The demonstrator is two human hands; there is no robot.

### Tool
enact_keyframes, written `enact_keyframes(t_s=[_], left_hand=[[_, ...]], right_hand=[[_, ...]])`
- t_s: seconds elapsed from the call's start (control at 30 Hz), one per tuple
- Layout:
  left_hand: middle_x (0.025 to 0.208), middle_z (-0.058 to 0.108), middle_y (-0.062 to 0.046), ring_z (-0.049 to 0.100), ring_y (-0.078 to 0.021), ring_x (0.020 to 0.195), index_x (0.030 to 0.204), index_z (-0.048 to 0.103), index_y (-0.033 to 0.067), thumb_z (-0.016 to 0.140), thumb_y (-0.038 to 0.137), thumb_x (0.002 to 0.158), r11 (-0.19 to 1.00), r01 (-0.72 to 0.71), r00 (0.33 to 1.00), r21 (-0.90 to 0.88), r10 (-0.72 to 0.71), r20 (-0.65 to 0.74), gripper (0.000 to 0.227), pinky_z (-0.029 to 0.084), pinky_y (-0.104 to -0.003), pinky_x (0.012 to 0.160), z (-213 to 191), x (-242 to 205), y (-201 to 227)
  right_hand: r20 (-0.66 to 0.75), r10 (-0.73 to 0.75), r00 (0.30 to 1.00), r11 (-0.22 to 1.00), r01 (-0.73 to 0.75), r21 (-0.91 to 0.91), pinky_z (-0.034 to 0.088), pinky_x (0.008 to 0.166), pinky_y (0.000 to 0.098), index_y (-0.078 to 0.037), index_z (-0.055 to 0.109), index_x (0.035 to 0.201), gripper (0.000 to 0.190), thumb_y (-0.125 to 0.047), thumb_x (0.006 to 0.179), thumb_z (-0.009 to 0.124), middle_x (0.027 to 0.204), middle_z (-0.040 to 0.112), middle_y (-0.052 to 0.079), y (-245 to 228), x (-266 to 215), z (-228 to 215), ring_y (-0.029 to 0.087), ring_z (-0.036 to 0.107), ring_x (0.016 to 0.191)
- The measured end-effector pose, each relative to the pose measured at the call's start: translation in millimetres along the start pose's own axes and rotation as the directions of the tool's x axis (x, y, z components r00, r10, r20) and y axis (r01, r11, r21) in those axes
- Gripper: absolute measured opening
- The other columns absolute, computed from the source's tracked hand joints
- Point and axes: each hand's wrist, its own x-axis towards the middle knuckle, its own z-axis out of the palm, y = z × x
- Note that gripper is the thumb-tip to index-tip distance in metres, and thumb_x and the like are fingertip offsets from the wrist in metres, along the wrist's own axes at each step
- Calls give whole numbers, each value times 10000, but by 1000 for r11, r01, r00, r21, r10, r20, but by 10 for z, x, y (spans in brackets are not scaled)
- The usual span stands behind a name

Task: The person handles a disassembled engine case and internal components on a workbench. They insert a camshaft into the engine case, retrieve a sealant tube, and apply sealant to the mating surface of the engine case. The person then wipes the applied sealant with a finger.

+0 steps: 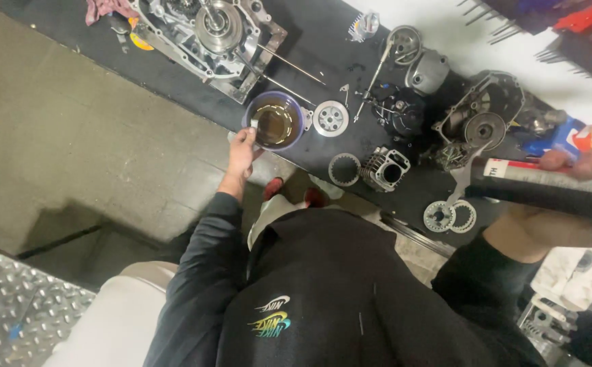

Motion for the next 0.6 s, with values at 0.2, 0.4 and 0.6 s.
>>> enact_keyframes(t_s=[0.2, 0.4, 0.6], left_hand=[[1122, 653, -14, 624, -165, 1072, 1159, 642, 94, 544, 342, 1070, 980, -98, 994, -171, 103, 24, 281, 581, -414, 935, 248, 132, 43], [1131, 637, -4, 598, -139, 1047, 1155, 647, 124, 552, 343, 1065, 989, -65, 995, -131, 73, 61, 255, 562, -386, 896, 515, 413, 23], [1130, 611, 11, 576, -122, 1043, 1138, 648, 134, 552, 373, 1064, 999, -25, 991, -44, 31, 133, 268, 578, -385, 863, 815, 514, 20]], right_hand=[[-33, -21, 999, 1000, 20, -14, 608, 857, 395, -104, 534, 1285, 684, -700, 951, 555, 1140, 533, 8, 139, 1, 184, 115, 583, 968], [-49, -20, 999, 995, 15, -103, 584, 773, 356, -97, 504, 1279, 720, -739, 953, 523, 1129, 508, 13, 131, 36, 518, 117, 593, 946], [-185, -97, 978, 967, 49, -249, 591, 726, 358, -90, 475, 1243, 789, -795, 891, 511, 1161, 504, 15, 102, -11, 731, 140, 601, 928]])
